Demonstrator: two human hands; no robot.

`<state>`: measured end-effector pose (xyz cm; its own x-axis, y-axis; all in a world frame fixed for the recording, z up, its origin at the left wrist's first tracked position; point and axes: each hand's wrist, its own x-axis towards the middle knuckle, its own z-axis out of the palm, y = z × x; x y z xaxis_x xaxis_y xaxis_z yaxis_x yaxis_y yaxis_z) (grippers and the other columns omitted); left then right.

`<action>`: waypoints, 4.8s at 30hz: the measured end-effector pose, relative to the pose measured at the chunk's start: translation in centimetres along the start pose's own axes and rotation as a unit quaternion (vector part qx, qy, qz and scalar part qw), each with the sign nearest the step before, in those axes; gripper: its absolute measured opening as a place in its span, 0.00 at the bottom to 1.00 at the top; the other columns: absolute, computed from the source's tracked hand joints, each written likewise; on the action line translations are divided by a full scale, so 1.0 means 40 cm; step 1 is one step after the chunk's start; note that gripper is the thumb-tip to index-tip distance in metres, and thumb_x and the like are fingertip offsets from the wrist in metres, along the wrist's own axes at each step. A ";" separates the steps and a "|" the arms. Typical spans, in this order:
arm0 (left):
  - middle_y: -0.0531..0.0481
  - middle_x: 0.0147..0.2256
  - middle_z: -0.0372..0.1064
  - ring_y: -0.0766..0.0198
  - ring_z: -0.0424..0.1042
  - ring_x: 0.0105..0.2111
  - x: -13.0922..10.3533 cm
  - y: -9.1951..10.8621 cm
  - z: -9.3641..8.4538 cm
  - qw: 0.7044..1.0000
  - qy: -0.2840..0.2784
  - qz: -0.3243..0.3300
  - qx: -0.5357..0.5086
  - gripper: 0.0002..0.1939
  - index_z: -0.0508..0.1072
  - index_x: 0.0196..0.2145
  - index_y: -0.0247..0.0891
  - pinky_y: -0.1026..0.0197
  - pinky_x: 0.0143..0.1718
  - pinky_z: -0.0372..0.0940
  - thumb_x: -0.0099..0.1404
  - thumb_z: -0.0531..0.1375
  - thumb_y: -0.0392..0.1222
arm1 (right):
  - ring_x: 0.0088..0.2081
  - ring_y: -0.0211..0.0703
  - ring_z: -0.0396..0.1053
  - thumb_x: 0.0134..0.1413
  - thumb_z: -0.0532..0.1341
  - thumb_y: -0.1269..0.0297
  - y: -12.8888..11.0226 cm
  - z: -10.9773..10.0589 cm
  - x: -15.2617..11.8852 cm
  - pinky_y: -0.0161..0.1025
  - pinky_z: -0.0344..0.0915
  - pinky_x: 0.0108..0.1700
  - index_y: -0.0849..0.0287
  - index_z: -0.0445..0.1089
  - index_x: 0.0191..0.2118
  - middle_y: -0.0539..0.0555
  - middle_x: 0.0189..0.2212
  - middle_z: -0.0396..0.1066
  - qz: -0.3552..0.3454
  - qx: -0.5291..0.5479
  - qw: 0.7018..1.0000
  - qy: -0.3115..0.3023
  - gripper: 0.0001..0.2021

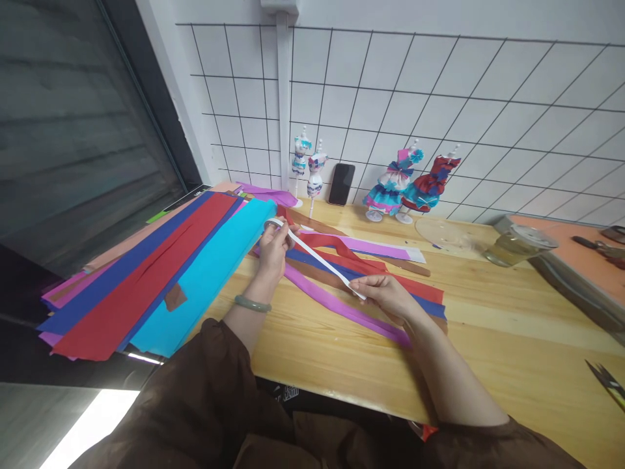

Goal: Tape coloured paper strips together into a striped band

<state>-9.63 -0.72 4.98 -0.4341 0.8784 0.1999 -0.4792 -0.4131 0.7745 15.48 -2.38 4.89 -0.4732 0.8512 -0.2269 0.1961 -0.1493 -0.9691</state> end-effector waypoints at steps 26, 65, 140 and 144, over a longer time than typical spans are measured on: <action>0.53 0.23 0.69 0.69 0.68 0.22 0.004 -0.030 -0.005 0.990 -0.008 -0.009 0.143 0.15 0.67 0.29 0.36 0.68 0.24 0.61 0.47 0.67 0.42 | 0.30 0.41 0.64 0.47 0.60 0.46 -0.011 -0.074 0.002 0.40 0.61 0.33 0.59 0.76 0.37 0.55 0.30 0.71 -0.170 -0.189 0.953 0.167 0.21; 0.59 0.21 0.62 0.72 0.63 0.20 0.015 -0.017 -0.004 0.991 0.066 -0.001 0.119 0.14 0.63 0.30 0.38 0.68 0.23 0.55 0.44 0.63 0.34 | 0.33 0.47 0.73 0.37 0.69 0.52 -0.015 -0.097 -0.016 0.47 0.68 0.42 0.58 0.77 0.32 0.56 0.29 0.76 -0.107 -0.060 0.987 0.105 0.16; 0.45 0.33 0.75 0.58 0.75 0.38 -0.006 0.025 0.009 0.998 -0.002 0.015 -0.067 0.10 0.68 0.35 0.36 0.53 0.44 0.67 0.56 0.61 0.43 | 0.26 0.33 0.65 0.40 0.66 0.56 0.020 -0.050 0.006 0.34 0.61 0.32 0.61 0.74 0.32 0.50 0.24 0.71 -0.023 -0.104 0.993 -0.043 0.14; 0.45 0.34 0.74 0.58 0.74 0.38 -0.004 0.028 0.007 0.998 0.008 0.008 -0.070 0.11 0.68 0.36 0.36 0.53 0.43 0.67 0.56 0.61 0.43 | 0.28 0.36 0.67 0.38 0.67 0.55 0.012 -0.043 0.000 0.37 0.64 0.36 0.60 0.75 0.35 0.51 0.26 0.73 -0.013 -0.094 0.994 -0.048 0.17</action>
<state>-9.90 -1.24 5.98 -0.4539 0.8682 0.2004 -0.5733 -0.4567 0.6803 17.06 -1.57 4.59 -0.5588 0.7997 -0.2194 0.3352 -0.0242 -0.9419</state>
